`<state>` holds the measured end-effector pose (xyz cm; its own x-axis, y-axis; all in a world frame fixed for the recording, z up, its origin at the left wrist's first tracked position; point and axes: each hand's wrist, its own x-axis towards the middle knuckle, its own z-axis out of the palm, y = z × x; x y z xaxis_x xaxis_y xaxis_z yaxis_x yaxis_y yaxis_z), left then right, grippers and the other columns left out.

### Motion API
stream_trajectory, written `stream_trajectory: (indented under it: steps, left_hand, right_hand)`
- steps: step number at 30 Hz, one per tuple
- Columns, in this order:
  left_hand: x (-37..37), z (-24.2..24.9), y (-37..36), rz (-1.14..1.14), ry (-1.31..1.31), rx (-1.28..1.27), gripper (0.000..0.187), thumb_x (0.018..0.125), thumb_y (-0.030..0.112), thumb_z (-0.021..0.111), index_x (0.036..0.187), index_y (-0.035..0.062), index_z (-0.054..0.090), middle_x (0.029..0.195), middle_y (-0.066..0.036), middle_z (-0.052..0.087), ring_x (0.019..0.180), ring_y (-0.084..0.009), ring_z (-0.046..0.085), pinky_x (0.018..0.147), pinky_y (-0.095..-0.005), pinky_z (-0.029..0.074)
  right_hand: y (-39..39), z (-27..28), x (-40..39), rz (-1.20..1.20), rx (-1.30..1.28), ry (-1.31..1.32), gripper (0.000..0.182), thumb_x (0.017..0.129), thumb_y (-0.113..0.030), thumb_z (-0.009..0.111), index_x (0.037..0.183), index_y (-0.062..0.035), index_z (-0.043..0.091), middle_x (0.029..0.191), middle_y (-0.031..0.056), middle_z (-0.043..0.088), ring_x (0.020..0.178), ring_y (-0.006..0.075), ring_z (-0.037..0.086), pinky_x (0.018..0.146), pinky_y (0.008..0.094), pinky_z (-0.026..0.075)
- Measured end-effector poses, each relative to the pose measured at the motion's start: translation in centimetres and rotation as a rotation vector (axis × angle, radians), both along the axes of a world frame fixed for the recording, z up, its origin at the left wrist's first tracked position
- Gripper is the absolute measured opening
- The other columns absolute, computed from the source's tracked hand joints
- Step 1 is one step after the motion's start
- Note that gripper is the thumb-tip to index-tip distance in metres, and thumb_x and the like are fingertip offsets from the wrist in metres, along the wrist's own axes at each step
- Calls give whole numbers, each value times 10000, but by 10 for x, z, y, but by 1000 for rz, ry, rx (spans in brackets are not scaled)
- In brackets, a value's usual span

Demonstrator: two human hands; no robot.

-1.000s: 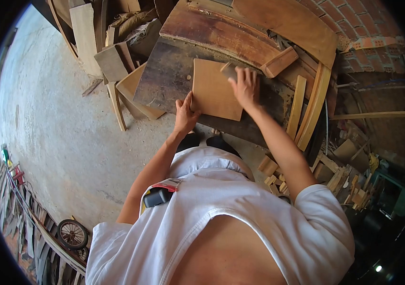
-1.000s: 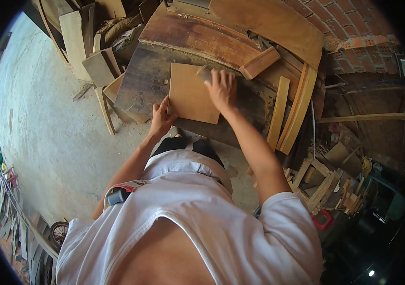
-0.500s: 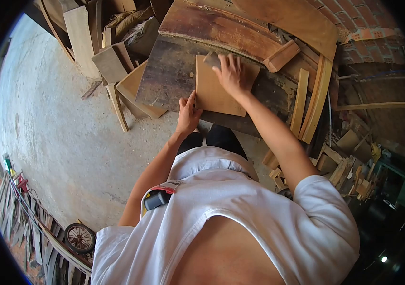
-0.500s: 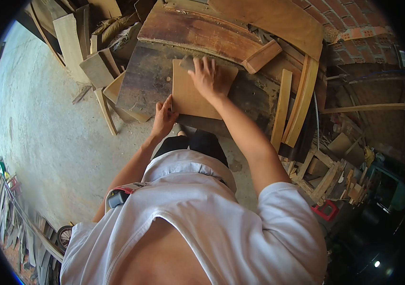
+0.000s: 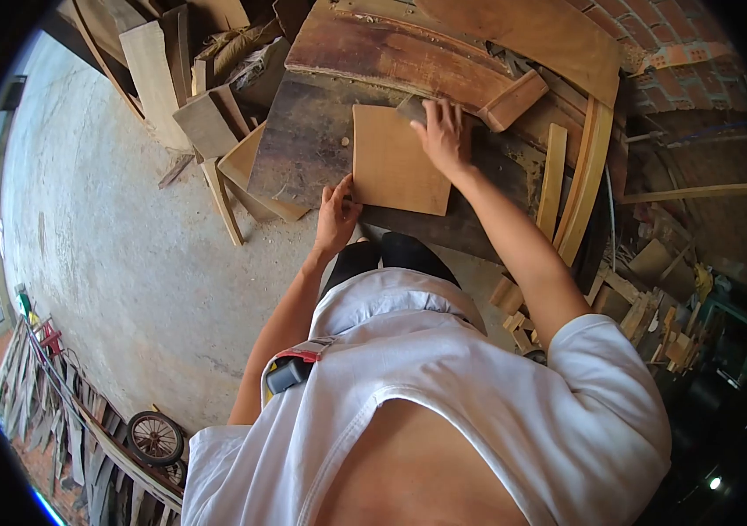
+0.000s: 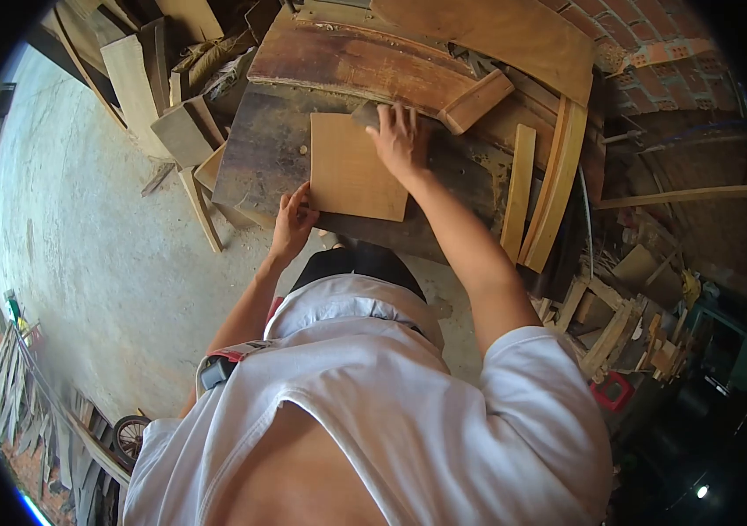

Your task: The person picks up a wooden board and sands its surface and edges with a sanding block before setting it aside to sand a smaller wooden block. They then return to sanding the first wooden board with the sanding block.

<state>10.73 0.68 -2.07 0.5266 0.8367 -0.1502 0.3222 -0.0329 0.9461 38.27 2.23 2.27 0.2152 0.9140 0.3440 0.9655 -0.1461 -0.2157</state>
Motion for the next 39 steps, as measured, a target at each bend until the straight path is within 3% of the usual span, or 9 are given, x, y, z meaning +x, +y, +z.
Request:
stream_trajectory:
  steps: [4, 11, 16, 19, 24, 26, 29, 33, 39]
  left_hand:
    - [1, 8, 2, -23, 46, -8, 645, 859, -68, 600, 1463, 85, 433, 1170, -143, 479, 882, -189, 646, 821, -309, 545]
    - [5, 13, 3, 1, 28, -127, 613, 882, 28, 618, 1463, 104, 439, 1184, -146, 463, 945, -207, 631, 854, -322, 534]
    - [22, 22, -2, 165, 133, -242, 540, 914, 171, 613, 1431, 104, 473, 1256, -141, 389, 1104, -249, 544, 933, -362, 487]
    - [32, 28, 8, 238, 89, -373, 499, 896, 181, 641, 1366, 52, 535, 1166, -102, 546, 960, -182, 567, 852, -313, 475]
    - [41, 26, 15, 331, -57, -573, 477, 871, 175, 674, 1293, -27, 583, 1027, -50, 668, 855, -125, 558, 746, -277, 444]
    - [47, 21, 15, 425, -83, -560, 400, 885, 177, 669, 1251, 20, 634, 811, 43, 500, 639, -51, 403, 553, -212, 338]
    - [47, 33, 13, 332, -110, -714, 320, 890, 172, 676, 1168, 14, 667, 784, 43, 504, 626, -55, 417, 529, -202, 322]
    - [48, 24, 9, 213, -124, -849, 237, 853, 164, 754, 1021, 35, 647, 767, 22, 513, 617, -54, 428, 529, -213, 336]
    - [66, 82, 2, 368, -183, -68, 400, 827, 146, 773, 1116, 1, 537, 924, -73, 631, 849, -157, 579, 787, -287, 469]
  right_hand:
    - [-24, -1, -15, -97, -17, 24, 430, 821, -297, 743, 1124, -92, 516, 1091, 138, 563, 1006, 347, 543, 814, 506, 435]
    - [-115, 2, -38, 432, -115, 107, 601, 781, -304, 779, 1282, -122, 503, 1114, 108, 558, 1031, 315, 549, 864, 473, 440]
    - [-26, -8, 26, -168, 96, -16, 447, 836, -297, 728, 1180, -95, 525, 1089, 125, 578, 990, 334, 538, 801, 489, 435]
    - [-64, -1, -19, -200, -43, 85, 454, 840, -253, 730, 1205, -85, 520, 1131, 128, 562, 1025, 347, 528, 836, 487, 425]
    - [-164, 8, -77, 221, -167, 348, 485, 842, -257, 729, 1243, -62, 538, 1141, 132, 534, 1042, 330, 521, 883, 443, 416]
    - [-173, 7, -72, 114, -46, 417, 474, 866, -293, 704, 1232, -53, 521, 1107, 161, 547, 1031, 344, 522, 877, 455, 418]
    - [-147, -8, -48, -310, 258, 632, 409, 958, -288, 622, 1224, -3, 500, 1084, 248, 583, 988, 428, 560, 868, 470, 443]
    - [-131, -9, -18, -446, 107, 951, 477, 964, -366, 607, 1227, 15, 493, 1133, 272, 592, 1032, 412, 578, 892, 458, 458]
    - [-134, 6, -40, -394, 22, 1490, 569, 949, -471, 627, 1232, 15, 538, 1106, 95, 618, 1053, 194, 557, 890, 333, 434]
